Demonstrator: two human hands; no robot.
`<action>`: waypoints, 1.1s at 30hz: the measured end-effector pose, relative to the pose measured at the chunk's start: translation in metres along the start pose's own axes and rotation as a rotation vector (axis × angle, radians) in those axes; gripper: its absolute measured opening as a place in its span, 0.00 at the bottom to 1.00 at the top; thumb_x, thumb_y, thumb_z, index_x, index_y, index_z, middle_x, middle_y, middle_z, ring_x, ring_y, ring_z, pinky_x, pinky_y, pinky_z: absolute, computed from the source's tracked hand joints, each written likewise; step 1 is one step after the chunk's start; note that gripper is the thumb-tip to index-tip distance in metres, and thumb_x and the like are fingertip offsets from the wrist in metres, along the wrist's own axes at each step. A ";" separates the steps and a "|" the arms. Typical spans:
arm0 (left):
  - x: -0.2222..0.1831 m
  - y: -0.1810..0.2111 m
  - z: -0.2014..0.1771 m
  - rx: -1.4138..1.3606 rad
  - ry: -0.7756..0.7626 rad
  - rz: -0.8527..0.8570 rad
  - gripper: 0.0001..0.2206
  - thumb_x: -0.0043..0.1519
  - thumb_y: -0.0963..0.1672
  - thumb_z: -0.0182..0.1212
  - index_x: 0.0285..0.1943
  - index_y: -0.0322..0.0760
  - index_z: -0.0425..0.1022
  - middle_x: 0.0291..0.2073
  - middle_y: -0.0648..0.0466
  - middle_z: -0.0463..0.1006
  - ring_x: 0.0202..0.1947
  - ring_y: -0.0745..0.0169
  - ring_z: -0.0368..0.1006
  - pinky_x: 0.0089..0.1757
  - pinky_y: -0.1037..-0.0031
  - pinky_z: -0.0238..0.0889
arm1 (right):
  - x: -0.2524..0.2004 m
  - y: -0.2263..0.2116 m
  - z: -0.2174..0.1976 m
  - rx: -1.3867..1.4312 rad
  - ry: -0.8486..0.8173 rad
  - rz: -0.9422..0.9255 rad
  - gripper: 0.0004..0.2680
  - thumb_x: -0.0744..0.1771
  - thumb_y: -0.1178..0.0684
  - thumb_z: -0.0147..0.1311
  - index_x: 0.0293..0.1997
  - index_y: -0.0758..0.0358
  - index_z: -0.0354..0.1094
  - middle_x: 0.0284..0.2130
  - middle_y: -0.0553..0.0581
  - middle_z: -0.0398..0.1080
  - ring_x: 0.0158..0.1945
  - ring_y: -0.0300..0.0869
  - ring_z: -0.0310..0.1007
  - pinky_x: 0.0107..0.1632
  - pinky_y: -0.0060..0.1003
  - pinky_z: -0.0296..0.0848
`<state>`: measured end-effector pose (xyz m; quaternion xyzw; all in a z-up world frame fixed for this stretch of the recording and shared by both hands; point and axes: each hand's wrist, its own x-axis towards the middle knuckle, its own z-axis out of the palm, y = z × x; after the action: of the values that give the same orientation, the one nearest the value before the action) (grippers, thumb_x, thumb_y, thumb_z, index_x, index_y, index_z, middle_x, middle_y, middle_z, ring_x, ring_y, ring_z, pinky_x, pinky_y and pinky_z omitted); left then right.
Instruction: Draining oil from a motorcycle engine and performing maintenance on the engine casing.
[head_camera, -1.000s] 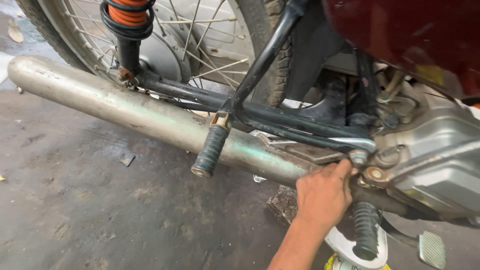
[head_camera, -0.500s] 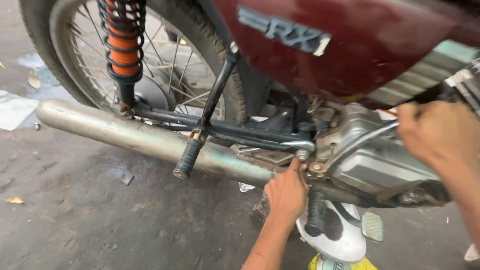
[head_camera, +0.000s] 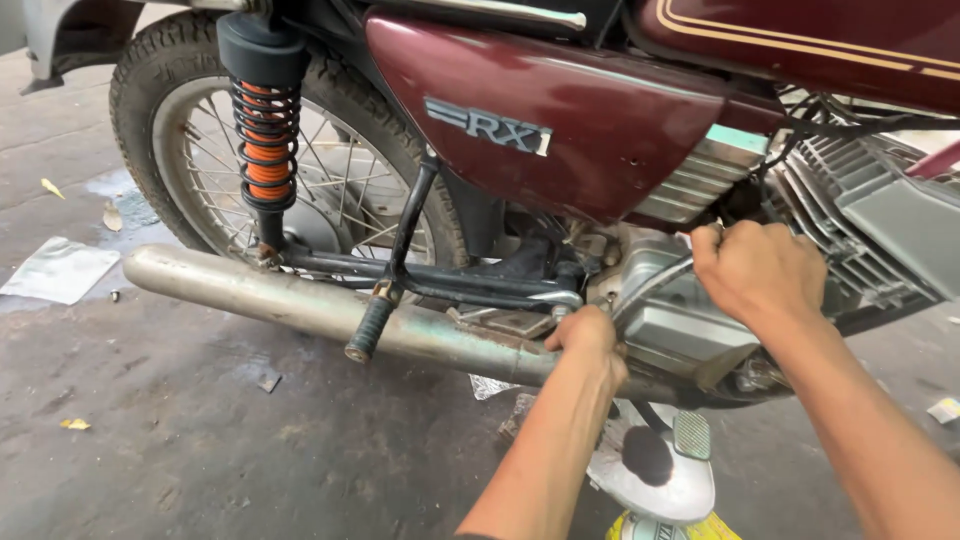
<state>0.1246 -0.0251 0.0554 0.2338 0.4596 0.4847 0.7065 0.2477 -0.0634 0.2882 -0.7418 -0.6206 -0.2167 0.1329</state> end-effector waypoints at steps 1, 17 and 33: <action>-0.001 -0.001 0.002 -0.088 -0.016 -0.029 0.12 0.70 0.43 0.47 0.44 0.26 0.72 0.30 0.45 0.78 0.27 0.56 0.75 0.30 0.64 0.73 | 0.000 -0.001 -0.001 0.004 -0.011 -0.014 0.23 0.69 0.39 0.41 0.34 0.69 0.80 0.36 0.76 0.77 0.42 0.70 0.76 0.51 0.57 0.73; -0.014 0.032 -0.031 -0.468 -0.345 -0.242 0.08 0.68 0.36 0.45 0.43 0.22 0.71 0.42 0.37 0.80 0.44 0.45 0.82 0.40 0.65 0.76 | 0.009 0.003 0.014 -0.013 -0.024 -0.019 0.22 0.69 0.39 0.41 0.35 0.69 0.80 0.33 0.76 0.77 0.40 0.68 0.77 0.49 0.56 0.74; -0.016 0.010 -0.046 -0.518 -0.335 -0.192 0.09 0.67 0.41 0.56 0.49 0.29 0.79 0.40 0.50 0.83 0.39 0.62 0.81 0.41 0.78 0.76 | 0.011 -0.008 0.035 -0.089 0.061 -0.002 0.19 0.70 0.39 0.45 0.32 0.62 0.80 0.23 0.70 0.74 0.31 0.64 0.75 0.39 0.55 0.73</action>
<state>0.0783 -0.0410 0.0485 0.0783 0.2181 0.4714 0.8510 0.2470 -0.0361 0.2624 -0.7395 -0.6065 -0.2670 0.1184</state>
